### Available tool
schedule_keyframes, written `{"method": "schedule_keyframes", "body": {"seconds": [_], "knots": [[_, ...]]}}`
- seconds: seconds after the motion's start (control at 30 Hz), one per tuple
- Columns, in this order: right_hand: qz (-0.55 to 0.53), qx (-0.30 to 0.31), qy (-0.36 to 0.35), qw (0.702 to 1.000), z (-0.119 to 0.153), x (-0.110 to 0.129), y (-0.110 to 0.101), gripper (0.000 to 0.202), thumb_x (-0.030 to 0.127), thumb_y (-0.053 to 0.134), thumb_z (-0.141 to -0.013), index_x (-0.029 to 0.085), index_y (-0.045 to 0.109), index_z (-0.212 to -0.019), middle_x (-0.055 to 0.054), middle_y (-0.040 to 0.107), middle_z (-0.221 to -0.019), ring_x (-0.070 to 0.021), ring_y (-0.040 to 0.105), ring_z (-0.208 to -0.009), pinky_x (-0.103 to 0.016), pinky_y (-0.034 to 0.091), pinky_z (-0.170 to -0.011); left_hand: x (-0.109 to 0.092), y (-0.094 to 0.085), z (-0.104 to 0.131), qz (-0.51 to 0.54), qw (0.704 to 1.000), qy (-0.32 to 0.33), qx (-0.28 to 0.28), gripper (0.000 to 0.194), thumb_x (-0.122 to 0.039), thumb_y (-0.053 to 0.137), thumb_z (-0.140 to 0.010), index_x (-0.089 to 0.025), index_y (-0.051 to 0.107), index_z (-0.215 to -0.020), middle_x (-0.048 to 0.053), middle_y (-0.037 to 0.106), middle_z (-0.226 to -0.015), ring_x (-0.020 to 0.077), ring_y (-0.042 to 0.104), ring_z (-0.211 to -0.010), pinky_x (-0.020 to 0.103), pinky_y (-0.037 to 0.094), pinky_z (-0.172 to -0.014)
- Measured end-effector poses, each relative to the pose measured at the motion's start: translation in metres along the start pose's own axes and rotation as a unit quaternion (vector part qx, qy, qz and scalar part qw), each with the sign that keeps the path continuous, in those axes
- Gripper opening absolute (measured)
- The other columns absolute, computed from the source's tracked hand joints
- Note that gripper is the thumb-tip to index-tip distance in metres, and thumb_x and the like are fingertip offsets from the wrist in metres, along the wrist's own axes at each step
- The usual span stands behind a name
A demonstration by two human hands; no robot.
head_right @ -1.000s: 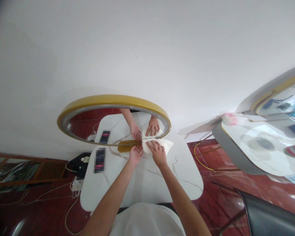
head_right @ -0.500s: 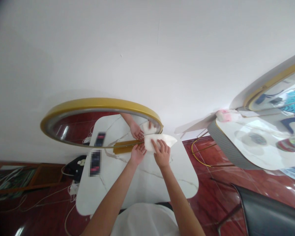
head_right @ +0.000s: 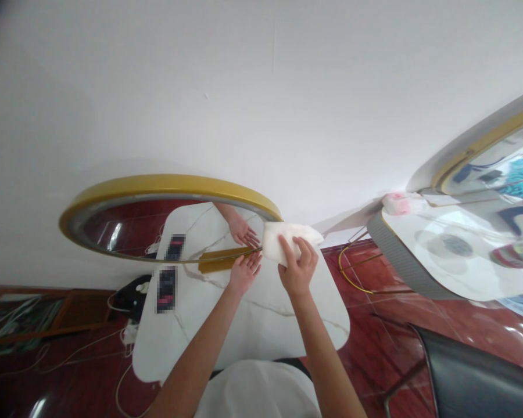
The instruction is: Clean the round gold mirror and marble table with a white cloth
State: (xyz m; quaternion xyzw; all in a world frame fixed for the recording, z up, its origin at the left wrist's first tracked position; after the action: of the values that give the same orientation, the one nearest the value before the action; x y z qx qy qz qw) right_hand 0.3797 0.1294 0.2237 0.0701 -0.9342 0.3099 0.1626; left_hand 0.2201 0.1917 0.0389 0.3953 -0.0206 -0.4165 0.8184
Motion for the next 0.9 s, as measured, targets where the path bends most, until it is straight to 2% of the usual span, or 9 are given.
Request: {"method": "schedule_keyframes", "body": {"seconds": [0.1,0.3,0.37,0.47,0.6,0.67,0.7,0.83,0.9], "knots": [[0.005,0.063,-0.007,0.998,0.001,-0.003,0.019,0.065,0.007,0.052,-0.072,0.031,0.045,-0.132,-0.009,0.045,-0.121,-0.0280,0.044,-0.114,-0.045,0.038,-0.096,0.004,0.005,0.000,-0.004,1.000,-0.002,0.010,0.026,-0.031,0.043,-0.087,-0.016,0.062,-0.097,0.009,0.061,-0.122,0.0191,0.055,-0.117,0.031,0.044,-0.089],[-0.019,0.219,0.042,0.975,0.053,-0.015,0.058,0.074,0.004,0.048,-0.066,0.026,0.040,-0.136,-0.010,0.048,-0.120,-0.0289,0.044,-0.109,-0.047,0.043,-0.092,0.001,0.015,0.003,-0.018,1.000,0.011,0.010,0.027,-0.031,0.043,-0.087,-0.014,0.062,-0.094,0.011,0.063,-0.118,0.0185,0.062,-0.104,0.029,0.046,-0.082],[-0.031,0.200,0.051,0.978,0.054,-0.016,0.051,0.074,0.005,0.048,-0.067,0.028,0.039,-0.137,-0.010,0.047,-0.119,-0.0286,0.045,-0.109,-0.047,0.043,-0.092,-0.003,0.018,0.007,-0.048,0.999,0.021,0.012,0.029,-0.031,0.042,-0.088,-0.014,0.063,-0.098,0.011,0.063,-0.118,0.0190,0.061,-0.105,0.029,0.044,-0.084],[-0.052,0.108,0.053,0.991,0.030,-0.015,0.024,0.070,0.009,0.049,-0.072,0.030,0.038,-0.137,-0.010,0.044,-0.122,-0.0287,0.045,-0.111,-0.047,0.043,-0.093,-0.012,0.026,0.020,-0.152,0.987,0.057,0.011,0.033,-0.031,0.039,-0.089,-0.015,0.063,-0.105,0.011,0.065,-0.115,0.0213,0.061,-0.106,0.032,0.040,-0.089],[-0.085,-0.003,0.047,0.995,-0.019,-0.008,-0.012,0.068,0.015,0.055,-0.075,0.029,0.034,-0.138,-0.012,0.043,-0.125,-0.0291,0.045,-0.113,-0.047,0.044,-0.092,-0.033,0.060,0.066,-0.335,0.925,0.178,0.009,0.023,-0.027,0.052,-0.084,-0.013,0.068,-0.094,0.012,0.070,-0.093,0.0257,0.063,-0.096,0.038,0.038,-0.094],[-0.104,-0.015,0.041,0.994,-0.037,-0.002,-0.018,0.069,0.019,0.058,-0.075,0.028,0.033,-0.139,-0.012,0.043,-0.126,-0.0294,0.044,-0.115,-0.048,0.044,-0.092,-0.049,0.103,0.107,-0.430,0.848,0.299,0.084,0.022,-0.030,0.057,-0.083,-0.017,0.069,-0.096,0.011,0.068,-0.098,0.0271,0.060,-0.101,0.040,0.038,-0.097],[-0.117,-0.006,0.043,0.992,-0.042,0.001,-0.017,0.069,0.022,0.059,-0.076,0.027,0.032,-0.139,-0.013,0.042,-0.127,-0.0294,0.044,-0.116,-0.048,0.044,-0.092,-0.054,0.126,0.130,-0.507,0.777,0.351,0.123,0.024,-0.030,0.057,-0.084,-0.020,0.067,-0.102,0.010,0.067,-0.106,0.0269,0.057,-0.108,0.040,0.036,-0.102],[-0.170,0.058,0.090,0.980,-0.038,0.006,0.006,0.072,0.032,0.062,-0.077,0.023,0.029,-0.141,-0.015,0.037,-0.133,-0.0298,0.040,-0.123,-0.048,0.043,-0.096,-0.072,0.203,0.215,-0.717,0.383,0.559,0.164,0.039,-0.023,0.048,-0.087,-0.028,0.055,-0.125,0.003,0.054,-0.133,0.0234,0.045,-0.127,0.041,0.028,-0.110],[-0.188,0.063,0.120,0.973,-0.029,0.003,0.016,0.069,0.032,0.058,-0.081,0.022,0.026,-0.142,-0.016,0.036,-0.134,-0.0296,0.037,-0.126,-0.050,0.040,-0.099,-0.085,0.224,0.240,-0.730,0.241,0.629,0.117,0.045,-0.022,0.046,-0.088,-0.028,0.049,-0.132,0.003,0.051,-0.137,0.0229,0.041,-0.131,0.042,0.022,-0.113]]}}
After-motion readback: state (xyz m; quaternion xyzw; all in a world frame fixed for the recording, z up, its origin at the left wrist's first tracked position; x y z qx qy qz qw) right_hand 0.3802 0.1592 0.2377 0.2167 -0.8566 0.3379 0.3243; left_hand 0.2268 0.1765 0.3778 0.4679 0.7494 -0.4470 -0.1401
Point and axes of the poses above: each hand's wrist, its own z-axis away from the middle knuckle, its own y-axis out of the palm, x = y × z, the point moved 7 cm from there along -z, towards the middle knuckle
